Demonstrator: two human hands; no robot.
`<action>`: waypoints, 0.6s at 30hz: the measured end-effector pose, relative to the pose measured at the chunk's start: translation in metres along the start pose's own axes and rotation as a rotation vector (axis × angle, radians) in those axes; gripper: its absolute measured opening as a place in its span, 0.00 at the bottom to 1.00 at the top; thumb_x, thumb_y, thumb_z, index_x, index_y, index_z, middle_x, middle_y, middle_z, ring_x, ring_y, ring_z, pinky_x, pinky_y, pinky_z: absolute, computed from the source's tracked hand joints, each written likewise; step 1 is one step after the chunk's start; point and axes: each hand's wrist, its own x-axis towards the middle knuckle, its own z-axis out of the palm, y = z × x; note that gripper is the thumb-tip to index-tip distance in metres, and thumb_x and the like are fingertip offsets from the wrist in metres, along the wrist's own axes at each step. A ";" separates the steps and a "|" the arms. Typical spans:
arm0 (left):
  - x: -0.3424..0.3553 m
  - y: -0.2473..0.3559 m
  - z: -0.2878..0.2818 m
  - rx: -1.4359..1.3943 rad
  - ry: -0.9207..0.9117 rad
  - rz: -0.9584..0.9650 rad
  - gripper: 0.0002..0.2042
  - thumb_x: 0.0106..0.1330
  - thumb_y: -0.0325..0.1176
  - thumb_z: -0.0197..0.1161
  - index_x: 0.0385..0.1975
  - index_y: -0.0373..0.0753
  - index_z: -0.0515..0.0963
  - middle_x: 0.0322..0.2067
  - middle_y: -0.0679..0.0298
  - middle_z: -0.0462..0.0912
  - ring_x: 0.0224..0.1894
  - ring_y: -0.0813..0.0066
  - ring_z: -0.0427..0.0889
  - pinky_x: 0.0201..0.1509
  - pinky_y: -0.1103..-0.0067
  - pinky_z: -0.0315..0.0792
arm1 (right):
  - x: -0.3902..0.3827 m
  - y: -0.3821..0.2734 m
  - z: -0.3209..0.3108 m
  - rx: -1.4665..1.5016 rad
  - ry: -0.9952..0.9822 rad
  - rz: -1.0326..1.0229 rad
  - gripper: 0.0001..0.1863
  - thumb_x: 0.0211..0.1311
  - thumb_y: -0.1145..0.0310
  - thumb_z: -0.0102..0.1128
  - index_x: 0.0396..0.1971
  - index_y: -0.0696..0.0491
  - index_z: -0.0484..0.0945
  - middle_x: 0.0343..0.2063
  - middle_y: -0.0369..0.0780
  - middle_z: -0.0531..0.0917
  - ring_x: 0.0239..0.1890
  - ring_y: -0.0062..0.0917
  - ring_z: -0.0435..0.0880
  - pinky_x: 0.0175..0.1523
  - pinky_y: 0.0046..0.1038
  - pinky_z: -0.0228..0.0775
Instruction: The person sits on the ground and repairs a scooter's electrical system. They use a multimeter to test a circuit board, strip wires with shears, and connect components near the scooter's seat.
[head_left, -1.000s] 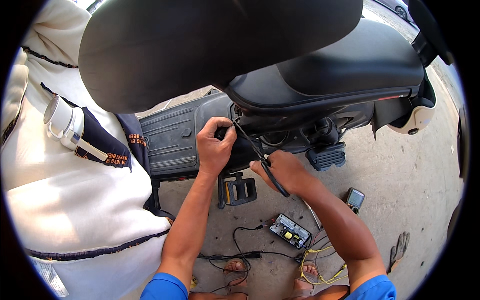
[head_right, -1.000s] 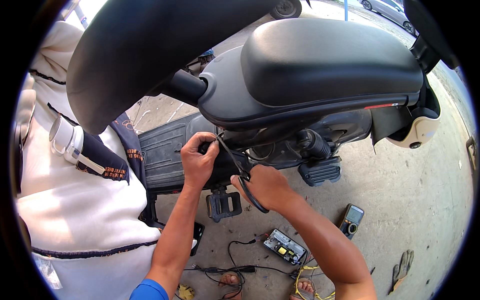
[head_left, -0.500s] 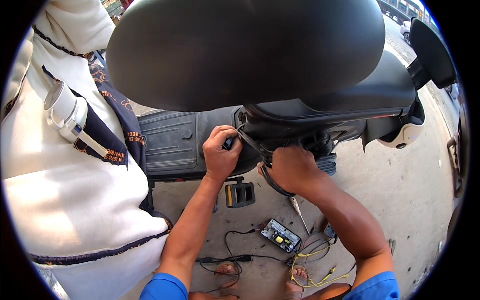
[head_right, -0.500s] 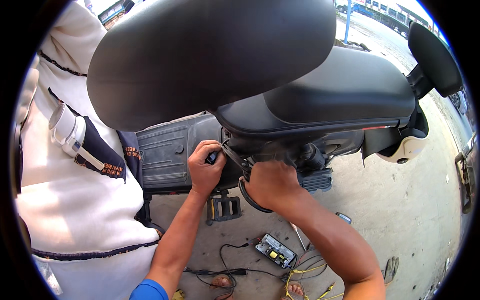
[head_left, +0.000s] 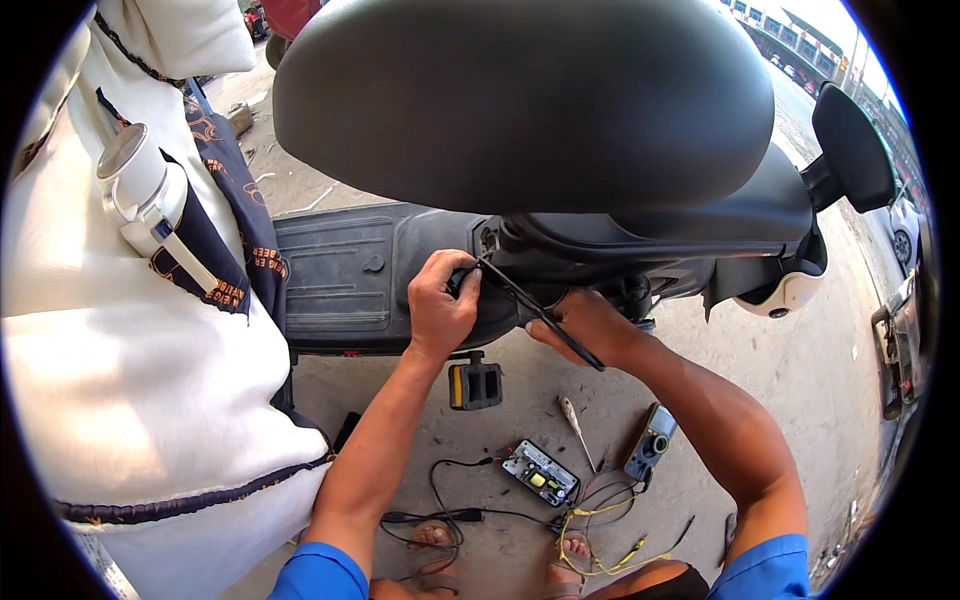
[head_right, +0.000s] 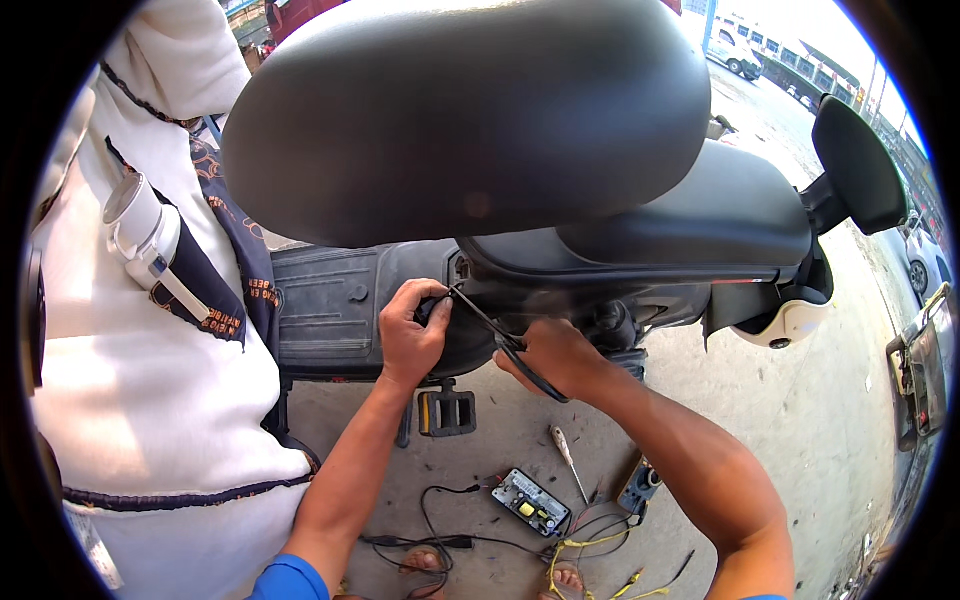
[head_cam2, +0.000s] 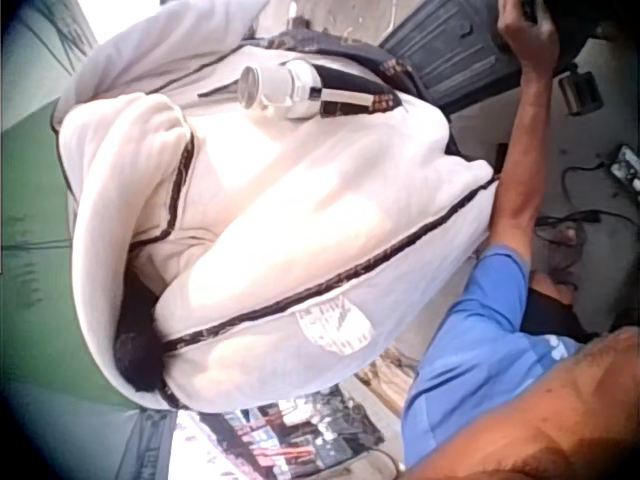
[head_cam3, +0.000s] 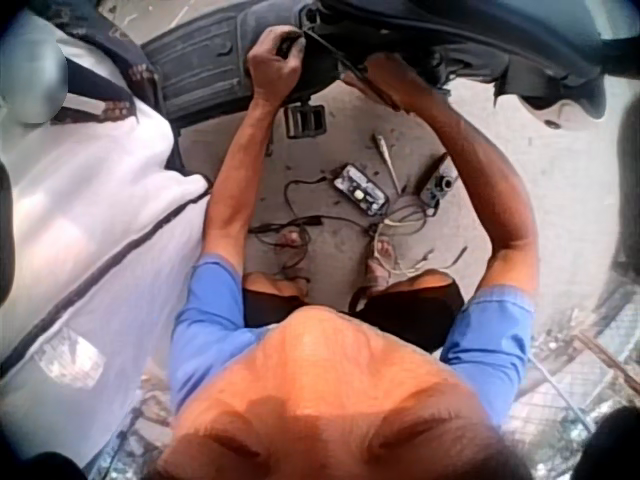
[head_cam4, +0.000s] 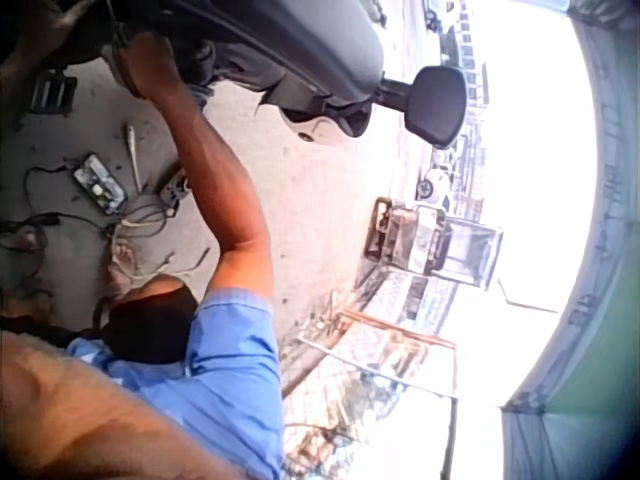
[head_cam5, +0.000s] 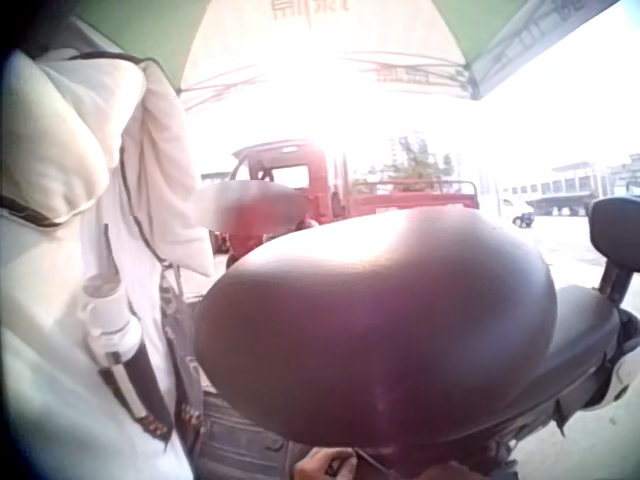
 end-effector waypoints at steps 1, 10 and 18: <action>0.001 0.003 0.002 0.013 -0.007 -0.021 0.07 0.56 0.17 0.65 0.34 0.30 0.79 0.36 0.56 0.83 0.38 0.64 0.83 0.46 0.75 0.76 | 0.000 0.013 0.011 -0.014 0.050 -0.004 0.25 0.63 0.53 0.61 0.20 0.62 0.80 0.18 0.53 0.79 0.27 0.48 0.84 0.38 0.42 0.76; -0.001 -0.003 0.000 0.324 -0.077 0.076 0.07 0.57 0.27 0.68 0.34 0.37 0.79 0.35 0.62 0.78 0.44 0.61 0.72 0.50 0.69 0.63 | -0.006 0.018 0.029 0.054 0.179 -0.086 0.18 0.62 0.60 0.63 0.23 0.60 0.78 0.16 0.48 0.76 0.22 0.43 0.80 0.32 0.40 0.71; -0.001 -0.004 0.000 0.254 -0.075 0.142 0.08 0.55 0.23 0.68 0.34 0.35 0.78 0.35 0.59 0.78 0.43 0.57 0.73 0.50 0.67 0.66 | 0.003 0.020 0.025 -0.076 0.123 -0.015 0.16 0.61 0.60 0.63 0.25 0.60 0.80 0.15 0.46 0.77 0.23 0.43 0.81 0.36 0.39 0.73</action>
